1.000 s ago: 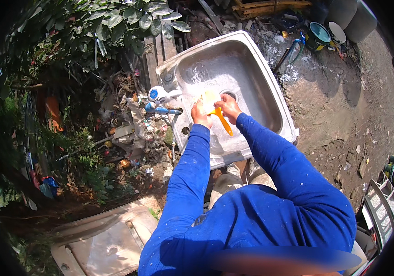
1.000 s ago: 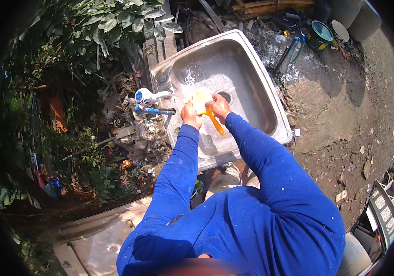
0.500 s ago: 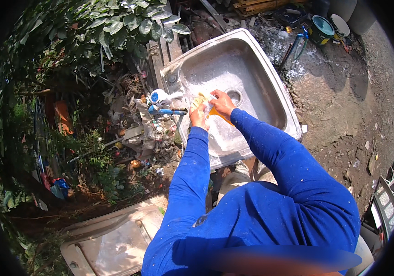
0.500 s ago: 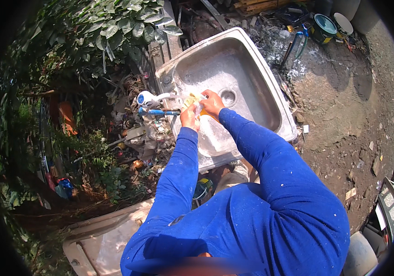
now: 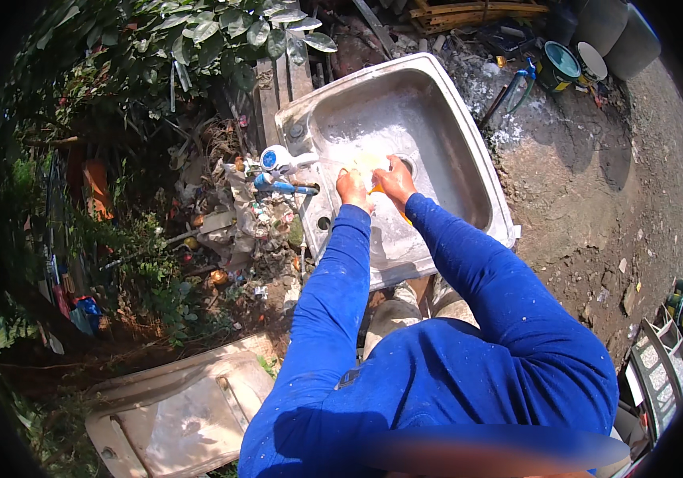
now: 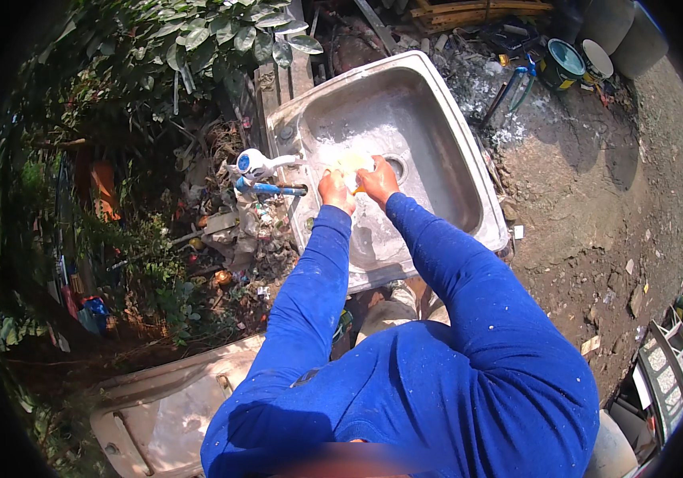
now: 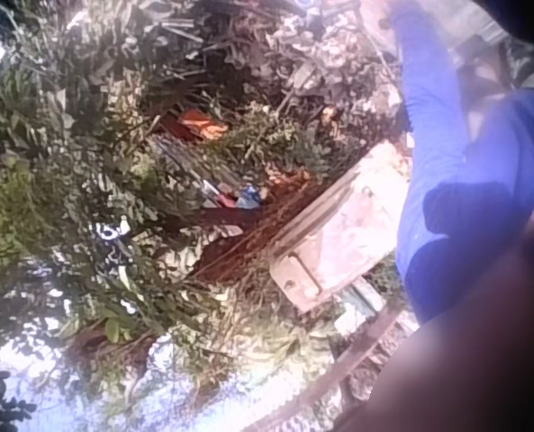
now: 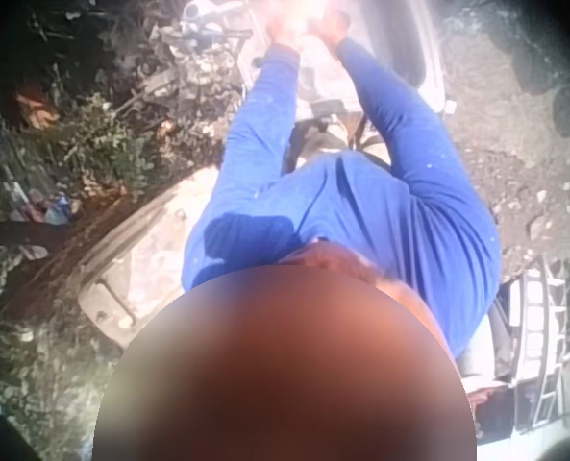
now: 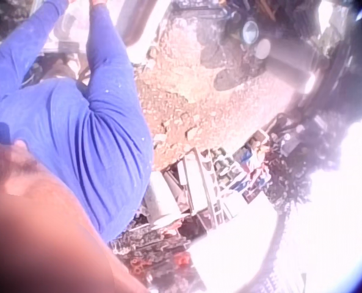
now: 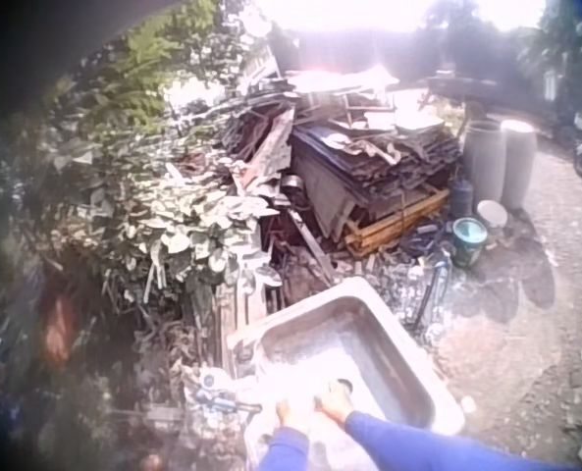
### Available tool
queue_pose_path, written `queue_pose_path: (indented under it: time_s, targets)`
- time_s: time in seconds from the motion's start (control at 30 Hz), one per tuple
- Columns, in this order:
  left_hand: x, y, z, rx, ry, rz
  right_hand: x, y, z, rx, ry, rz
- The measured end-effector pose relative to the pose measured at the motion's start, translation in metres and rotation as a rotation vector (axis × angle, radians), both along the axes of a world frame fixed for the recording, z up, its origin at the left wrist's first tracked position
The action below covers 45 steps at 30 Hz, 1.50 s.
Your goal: The person washes a yellow-handled paintbrush under running water at an outdoor sink, repeatedly scrubbing the bristles and rinsing them. The person briefly taps the brush against a nearby white barrel before returning to the sink to continue rinsing.
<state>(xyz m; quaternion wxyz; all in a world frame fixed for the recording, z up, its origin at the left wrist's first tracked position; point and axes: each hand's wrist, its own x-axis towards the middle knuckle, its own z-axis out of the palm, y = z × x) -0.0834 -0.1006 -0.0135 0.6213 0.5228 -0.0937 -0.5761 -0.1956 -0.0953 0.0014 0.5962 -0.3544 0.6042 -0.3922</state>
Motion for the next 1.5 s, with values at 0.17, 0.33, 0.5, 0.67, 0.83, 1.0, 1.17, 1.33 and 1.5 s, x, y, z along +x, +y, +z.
queue_pose_path:
  time_s: [0.17, 0.33, 0.5, 0.67, 0.83, 1.0, 1.17, 1.33, 1.5]
  targets:
    - [0.0, 0.0, 0.005, 0.01, -0.011, 0.005, 0.004, -0.005, -0.036, -0.146, 0.28, 0.062]
    - [0.01, 0.008, 0.008, 0.027, -0.089, -0.022, 0.015, -0.005, -0.029, -0.191, 0.34, 0.079]
    - [0.026, 0.009, -0.013, 0.069, -0.131, 0.019, 0.024, -0.003, -0.001, -0.25, 0.394, 0.121]
    - [0.014, 0.01, -0.001, 0.074, -0.078, 0.015, 0.021, -0.005, -0.007, -0.292, 0.409, 0.115]
    - [0.021, 0.015, -0.006, 0.053, 0.014, 0.099, 0.021, -0.009, -0.001, -0.187, 0.348, 0.15]
    - [0.033, 0.019, -0.022, 0.082, 0.042, 0.125, 0.024, -0.009, 0.004, -0.148, 0.299, 0.156]
    - [0.026, 0.029, -0.019, 0.021, 0.068, 0.12, 0.023, -0.007, 0.004, -0.202, 0.35, 0.204]
    - [0.015, 0.037, -0.019, 0.069, 0.088, 0.106, 0.023, -0.006, 0.002, -0.302, 0.415, 0.258]
    - [0.012, 0.036, -0.009, 0.074, 0.076, 0.074, 0.018, -0.007, 0.0, -0.253, 0.343, 0.246]
